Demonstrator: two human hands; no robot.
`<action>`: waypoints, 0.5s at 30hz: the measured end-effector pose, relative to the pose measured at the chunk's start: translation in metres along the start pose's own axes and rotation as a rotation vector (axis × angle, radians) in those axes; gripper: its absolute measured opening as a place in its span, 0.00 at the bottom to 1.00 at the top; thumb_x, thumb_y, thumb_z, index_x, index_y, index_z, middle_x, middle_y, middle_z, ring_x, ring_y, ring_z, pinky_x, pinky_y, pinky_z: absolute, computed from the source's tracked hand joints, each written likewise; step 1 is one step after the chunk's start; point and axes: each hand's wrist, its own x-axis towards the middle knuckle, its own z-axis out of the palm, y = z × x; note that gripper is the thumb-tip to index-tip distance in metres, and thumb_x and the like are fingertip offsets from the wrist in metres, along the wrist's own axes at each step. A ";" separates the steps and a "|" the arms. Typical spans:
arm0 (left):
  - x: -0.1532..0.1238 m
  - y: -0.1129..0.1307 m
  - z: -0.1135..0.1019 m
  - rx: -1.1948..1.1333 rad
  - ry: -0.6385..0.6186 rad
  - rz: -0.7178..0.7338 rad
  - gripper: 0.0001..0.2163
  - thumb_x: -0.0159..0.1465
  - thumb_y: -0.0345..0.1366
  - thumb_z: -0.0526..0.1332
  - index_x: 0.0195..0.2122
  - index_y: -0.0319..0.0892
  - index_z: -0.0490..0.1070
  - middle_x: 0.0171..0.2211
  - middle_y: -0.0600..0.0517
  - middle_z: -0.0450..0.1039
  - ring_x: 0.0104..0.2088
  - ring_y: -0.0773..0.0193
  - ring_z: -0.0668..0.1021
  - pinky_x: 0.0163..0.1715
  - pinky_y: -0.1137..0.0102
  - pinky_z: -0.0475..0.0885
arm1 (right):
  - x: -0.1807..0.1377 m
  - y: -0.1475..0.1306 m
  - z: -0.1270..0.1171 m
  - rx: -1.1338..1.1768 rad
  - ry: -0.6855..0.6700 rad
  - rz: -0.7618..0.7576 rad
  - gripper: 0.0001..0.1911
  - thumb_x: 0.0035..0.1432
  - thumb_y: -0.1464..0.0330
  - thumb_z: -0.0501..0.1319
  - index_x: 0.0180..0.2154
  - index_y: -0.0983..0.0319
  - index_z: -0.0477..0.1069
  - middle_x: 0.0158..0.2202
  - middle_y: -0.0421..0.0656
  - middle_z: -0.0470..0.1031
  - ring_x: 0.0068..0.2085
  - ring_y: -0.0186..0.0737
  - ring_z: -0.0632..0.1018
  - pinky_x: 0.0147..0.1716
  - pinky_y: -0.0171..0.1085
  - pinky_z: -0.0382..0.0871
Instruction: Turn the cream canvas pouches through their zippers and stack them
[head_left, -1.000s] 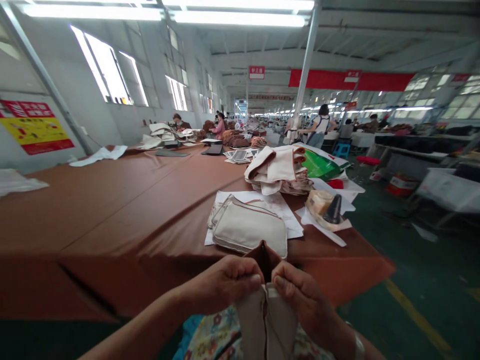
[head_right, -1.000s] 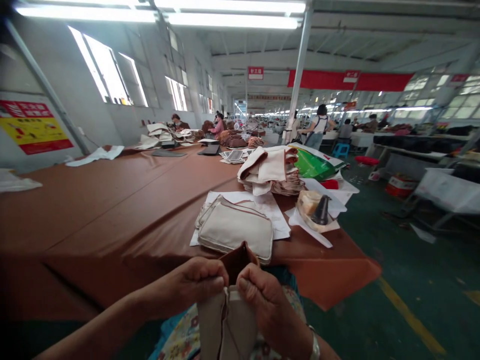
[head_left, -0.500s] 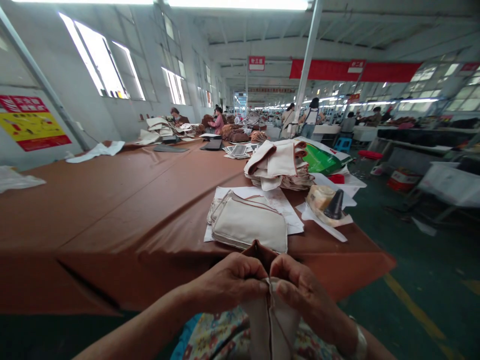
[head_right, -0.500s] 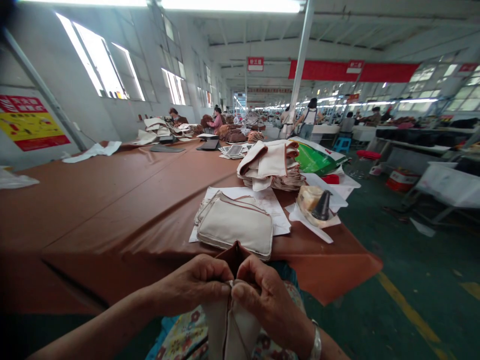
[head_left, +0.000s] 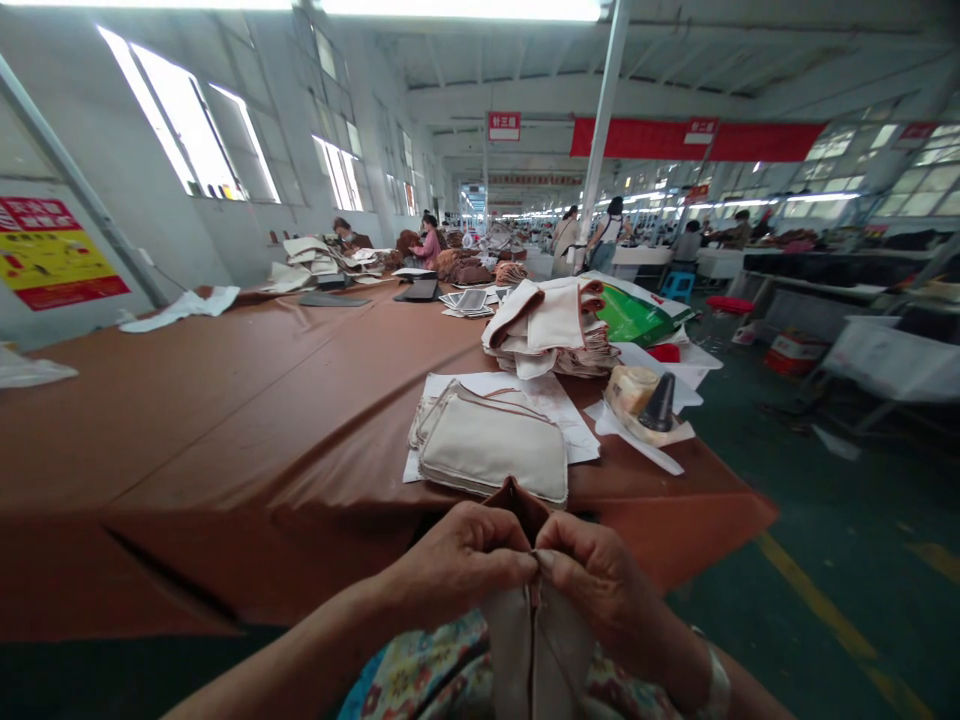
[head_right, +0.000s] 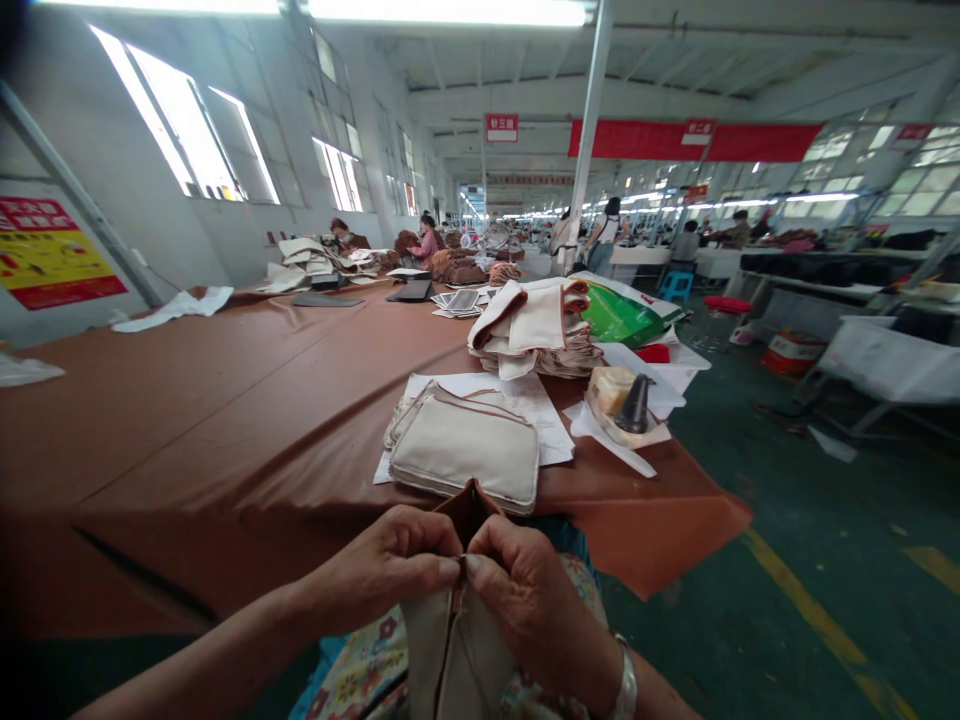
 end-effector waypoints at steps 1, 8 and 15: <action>0.000 0.001 0.001 0.026 0.019 0.000 0.11 0.56 0.40 0.61 0.28 0.35 0.72 0.21 0.56 0.64 0.21 0.71 0.60 0.20 0.75 0.52 | 0.000 0.001 0.001 -0.008 0.014 -0.004 0.10 0.62 0.64 0.56 0.29 0.61 0.66 0.24 0.37 0.64 0.26 0.34 0.63 0.24 0.32 0.55; 0.000 0.004 0.007 0.214 0.068 -0.029 0.07 0.57 0.34 0.58 0.29 0.36 0.73 0.21 0.56 0.64 0.22 0.71 0.62 0.19 0.76 0.53 | -0.007 -0.008 -0.004 -0.036 -0.012 -0.066 0.07 0.60 0.64 0.60 0.33 0.61 0.67 0.26 0.37 0.65 0.27 0.34 0.63 0.25 0.33 0.56; -0.001 0.006 0.009 0.301 0.103 -0.024 0.07 0.57 0.33 0.57 0.28 0.36 0.72 0.21 0.56 0.63 0.22 0.70 0.62 0.19 0.76 0.52 | -0.009 -0.007 -0.001 -0.085 0.040 -0.077 0.04 0.59 0.68 0.62 0.32 0.61 0.71 0.27 0.39 0.69 0.28 0.35 0.67 0.27 0.34 0.60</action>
